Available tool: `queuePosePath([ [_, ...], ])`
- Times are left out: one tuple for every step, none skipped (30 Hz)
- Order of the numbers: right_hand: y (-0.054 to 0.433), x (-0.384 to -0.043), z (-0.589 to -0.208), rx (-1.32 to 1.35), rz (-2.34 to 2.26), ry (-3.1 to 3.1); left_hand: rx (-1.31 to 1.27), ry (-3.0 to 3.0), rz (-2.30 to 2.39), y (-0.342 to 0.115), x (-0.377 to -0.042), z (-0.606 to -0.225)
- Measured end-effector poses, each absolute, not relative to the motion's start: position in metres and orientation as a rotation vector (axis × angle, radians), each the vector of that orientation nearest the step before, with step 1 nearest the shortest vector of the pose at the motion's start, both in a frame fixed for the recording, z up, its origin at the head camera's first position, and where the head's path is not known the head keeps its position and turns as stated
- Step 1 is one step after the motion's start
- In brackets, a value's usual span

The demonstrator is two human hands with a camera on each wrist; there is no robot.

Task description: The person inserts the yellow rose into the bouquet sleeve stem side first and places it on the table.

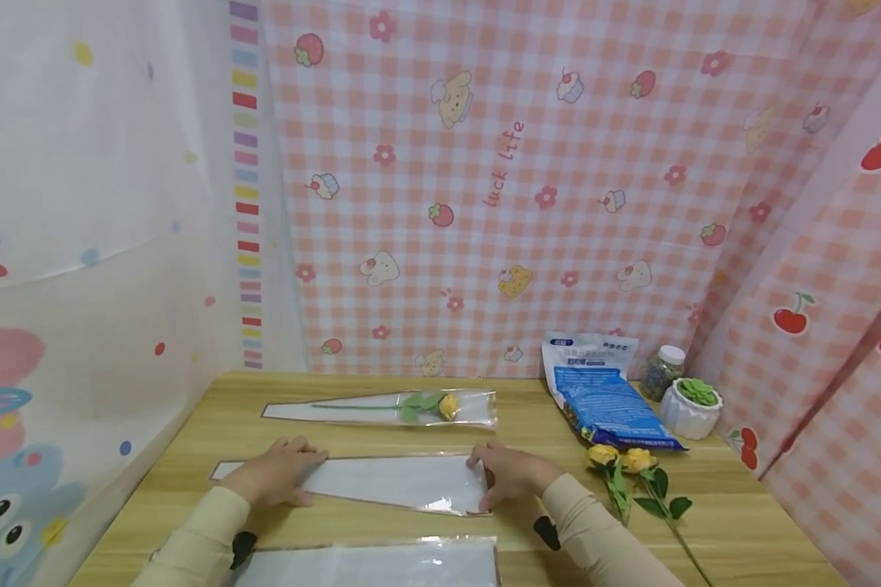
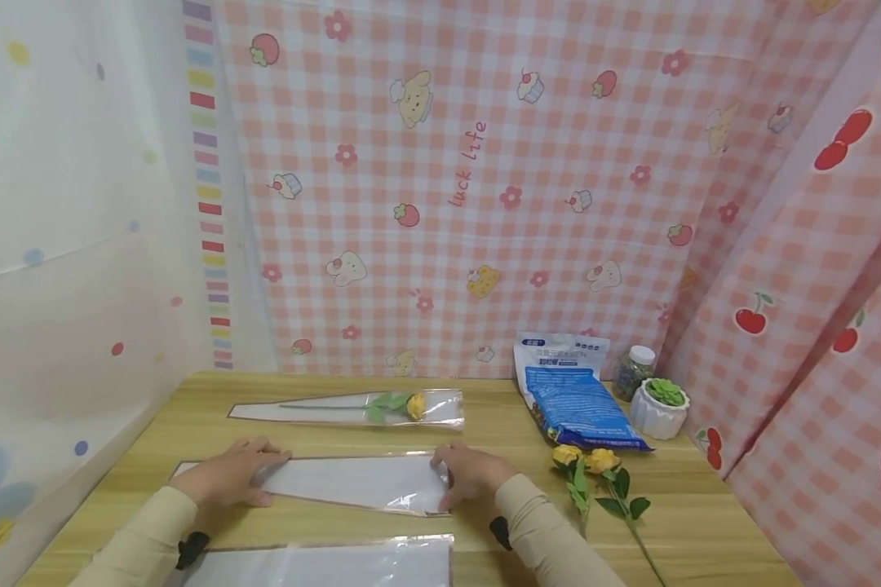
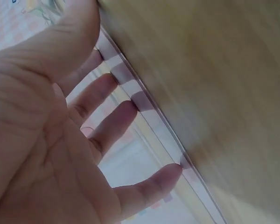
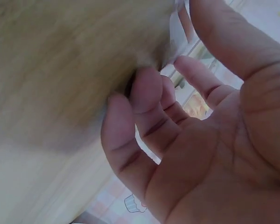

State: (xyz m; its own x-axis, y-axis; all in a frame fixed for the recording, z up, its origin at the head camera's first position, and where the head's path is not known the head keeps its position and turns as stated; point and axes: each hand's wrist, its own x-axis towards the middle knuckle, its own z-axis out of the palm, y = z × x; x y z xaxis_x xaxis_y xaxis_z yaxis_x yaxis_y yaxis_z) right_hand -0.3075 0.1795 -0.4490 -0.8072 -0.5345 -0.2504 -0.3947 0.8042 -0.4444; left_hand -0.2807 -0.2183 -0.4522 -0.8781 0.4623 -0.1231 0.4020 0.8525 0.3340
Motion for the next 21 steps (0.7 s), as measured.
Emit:
queuePosePath([
  [0.180, -0.308, -0.450, -0.727, -0.546, 2.634, 0.664, 2.828, 0.443, -0.218, -0.281, -0.452],
  [0.180, -0.308, -0.450, -0.753, -0.560, 2.641, 0.661, 2.825, 0.440, -0.219, -0.281, -0.453],
  [0.180, -0.308, -0.451, -0.776, -0.574, 2.651, 0.653, 2.823, 0.443, -0.219, -0.281, -0.453],
  [0.179, -0.308, -0.453, -0.798, -0.592, 2.661, 0.652, 2.823, 0.438, -0.219, -0.282, -0.453],
  [0.179, -0.309, -0.454, -0.814, -0.611, 2.672, 0.648, 2.822, 0.438, -0.219, -0.282, -0.454],
  [0.178, -0.309, -0.456, -0.823, -0.626, 2.681, 0.649, 2.825, 0.435, -0.220, -0.281, -0.455],
  [0.177, -0.310, -0.458, -0.829, -0.639, 2.692, 0.650, 2.828, 0.435, -0.220, -0.281, -0.456],
  [0.175, -0.310, -0.460, -0.818, -0.658, 2.698, 0.655, 2.833, 0.432, -0.220, -0.280, -0.456],
  [0.174, -0.311, -0.462, -0.811, -0.675, 2.707, 0.658, 2.840, 0.431, -0.221, -0.279, -0.457],
  [0.173, -0.311, -0.463, -0.799, -0.685, 2.717, 0.668, 2.849, 0.427, -0.221, -0.278, -0.457],
  [0.173, -0.311, -0.464, -0.780, -0.698, 2.725, 0.673, 2.859, 0.427, -0.221, -0.277, -0.458],
  [0.172, -0.311, -0.464, -0.770, -0.691, 2.733, 0.679, 2.868, 0.427, -0.221, -0.277, -0.458],
  [0.172, -0.311, -0.464, -0.767, -0.696, 2.739, 0.682, 2.875, 0.426, -0.221, -0.276, -0.458],
  [0.172, -0.311, -0.463, -0.759, -0.692, 2.736, 0.683, 2.882, 0.423, -0.221, -0.276, -0.458],
  [0.172, -0.311, -0.463, -0.762, -0.683, 2.732, 0.680, 2.886, 0.425, -0.221, -0.275, -0.458],
  [0.172, -0.311, -0.462, -0.760, -0.674, 2.725, 0.678, 2.887, 0.426, -0.220, -0.275, -0.457],
  [0.173, -0.311, -0.462, -0.767, -0.673, 2.714, 0.674, 2.887, 0.426, -0.220, -0.275, -0.457],
  [0.174, -0.311, -0.462, -0.783, -0.667, 2.707, 0.669, 2.885, 0.425, -0.220, -0.274, -0.456],
  [0.175, -0.311, -0.462, -0.792, -0.682, 2.700, 0.667, 2.885, 0.422, -0.219, -0.274, -0.456],
  [0.176, -0.311, -0.463, -0.805, -0.689, 2.699, 0.665, 2.885, 0.418, -0.219, -0.273, -0.456],
  [0.177, -0.312, -0.464, -0.828, -0.708, 2.703, 0.662, 2.887, 0.417, -0.219, -0.273, -0.456],
])
